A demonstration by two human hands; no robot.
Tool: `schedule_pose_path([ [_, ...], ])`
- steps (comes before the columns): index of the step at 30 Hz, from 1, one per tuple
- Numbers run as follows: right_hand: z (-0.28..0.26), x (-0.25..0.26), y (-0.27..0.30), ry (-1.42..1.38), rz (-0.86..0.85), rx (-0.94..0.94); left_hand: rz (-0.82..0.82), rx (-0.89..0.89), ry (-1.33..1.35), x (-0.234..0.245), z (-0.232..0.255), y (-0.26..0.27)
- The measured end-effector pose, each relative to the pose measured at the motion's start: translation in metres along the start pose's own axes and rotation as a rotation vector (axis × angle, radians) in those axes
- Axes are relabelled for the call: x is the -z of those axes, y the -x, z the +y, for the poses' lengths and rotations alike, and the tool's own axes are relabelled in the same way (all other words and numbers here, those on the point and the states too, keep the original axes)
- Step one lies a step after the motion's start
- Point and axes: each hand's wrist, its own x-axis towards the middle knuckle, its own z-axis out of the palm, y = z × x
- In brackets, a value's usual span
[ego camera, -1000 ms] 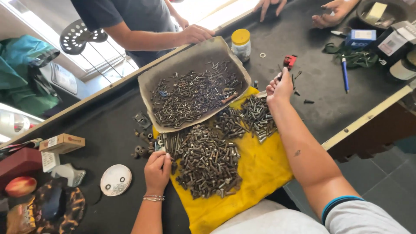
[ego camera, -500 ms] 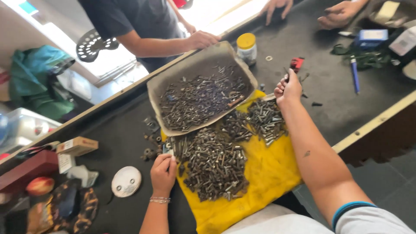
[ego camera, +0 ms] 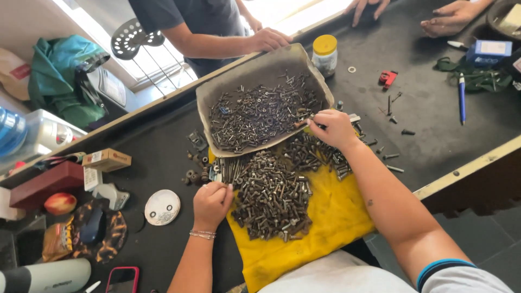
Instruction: The person sorts a large pile of mixed metal fasteners by hand, picking individual items from a container and placing them onto a yellow cloth on the table. They repeatedly reach into the bin, select fasteners, and set them down on the cloth.
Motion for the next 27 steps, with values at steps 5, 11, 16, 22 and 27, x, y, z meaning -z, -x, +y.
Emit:
schedule_pose_path([
  [5,0.037,-0.007,0.008,0.075,0.151,-0.127,-0.042,-0.121,-0.027,0.007,0.017,-0.009],
  [11,0.044,0.005,0.005,0.139,0.129,-0.359,-0.025,-0.129,-0.008,-0.004,0.010,-0.002],
  [16,0.052,0.003,0.009,0.150,0.108,-0.428,-0.026,-0.135,0.007,-0.003,0.013,0.000],
  [22,0.034,0.009,-0.001,0.162,0.074,-0.409,-0.021,-0.045,0.113,-0.006,0.013,-0.001],
  [27,0.038,0.004,0.004,0.050,0.071,-0.271,0.032,0.119,0.205,-0.023,-0.007,0.014],
])
